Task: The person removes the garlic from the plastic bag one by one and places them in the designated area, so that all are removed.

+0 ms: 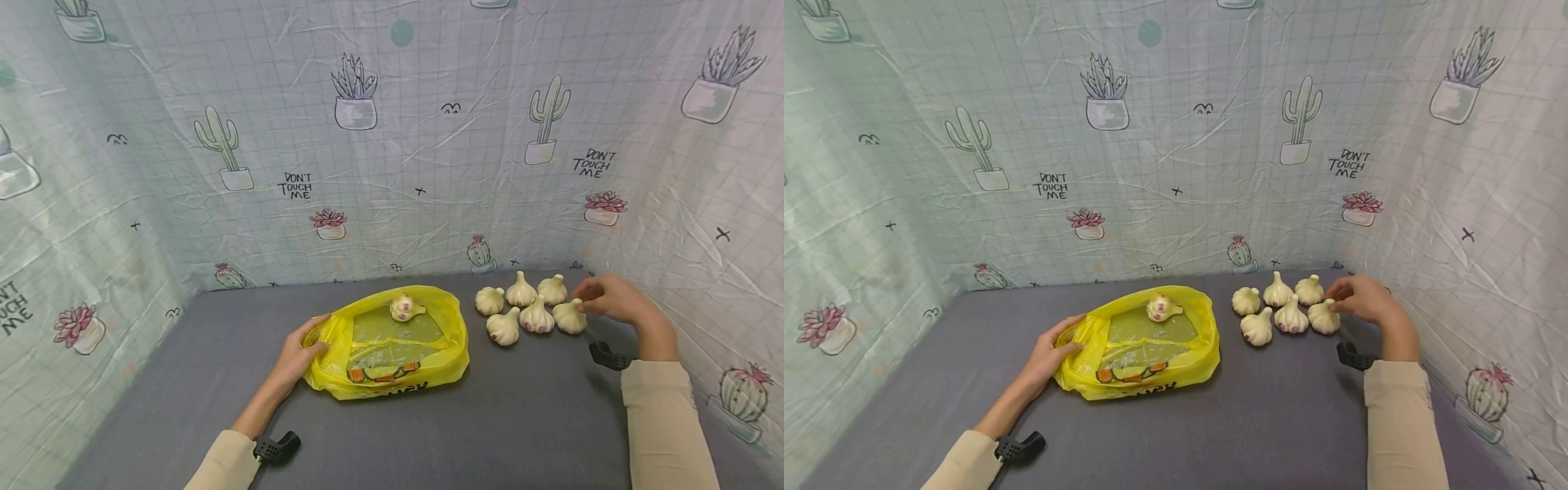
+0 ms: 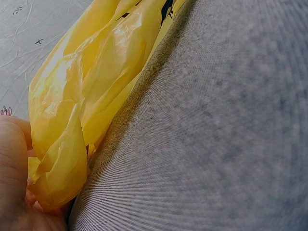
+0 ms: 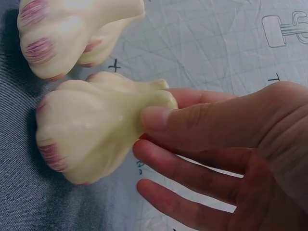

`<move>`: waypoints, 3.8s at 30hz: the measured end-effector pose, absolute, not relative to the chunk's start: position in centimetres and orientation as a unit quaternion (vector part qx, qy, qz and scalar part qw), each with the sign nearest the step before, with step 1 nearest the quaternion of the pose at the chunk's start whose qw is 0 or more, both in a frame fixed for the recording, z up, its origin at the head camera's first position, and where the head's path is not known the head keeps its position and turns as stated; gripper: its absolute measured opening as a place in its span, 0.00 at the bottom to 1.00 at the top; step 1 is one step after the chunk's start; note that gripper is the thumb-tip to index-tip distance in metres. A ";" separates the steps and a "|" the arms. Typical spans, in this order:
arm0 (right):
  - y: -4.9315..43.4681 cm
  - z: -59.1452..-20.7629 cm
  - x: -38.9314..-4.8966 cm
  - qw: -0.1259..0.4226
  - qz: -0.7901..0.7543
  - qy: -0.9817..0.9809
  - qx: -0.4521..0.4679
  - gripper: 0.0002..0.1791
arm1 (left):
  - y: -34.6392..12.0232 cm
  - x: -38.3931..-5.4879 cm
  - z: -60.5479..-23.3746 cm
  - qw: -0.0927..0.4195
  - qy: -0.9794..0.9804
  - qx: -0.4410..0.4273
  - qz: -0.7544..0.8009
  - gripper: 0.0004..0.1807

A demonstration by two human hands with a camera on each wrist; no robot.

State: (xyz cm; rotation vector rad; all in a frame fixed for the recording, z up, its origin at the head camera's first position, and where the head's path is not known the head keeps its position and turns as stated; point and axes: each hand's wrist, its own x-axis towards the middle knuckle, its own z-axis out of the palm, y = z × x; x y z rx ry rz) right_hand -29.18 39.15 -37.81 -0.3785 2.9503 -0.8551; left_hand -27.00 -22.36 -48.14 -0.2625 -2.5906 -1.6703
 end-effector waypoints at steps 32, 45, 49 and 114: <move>38.8 -37.8 -29.2 0.023 -0.273 0.953 -0.127 0.13 | -22.4 -26.8 -48.3 0.015 -0.837 -0.078 -0.541 0.33; 38.8 -37.8 -29.2 0.029 -0.284 0.950 -0.124 0.14 | -22.3 -26.9 -48.1 0.015 -0.837 -0.078 -0.541 0.33; 38.9 -37.8 -29.2 0.029 -0.290 0.949 -0.122 0.15 | -22.3 -26.9 -48.0 0.014 -0.837 -0.076 -0.542 0.33; 31.7 -32.5 -27.3 -0.094 -0.285 0.935 -0.188 0.16 | -22.5 -26.8 -48.1 0.010 -0.836 -0.073 -0.543 0.32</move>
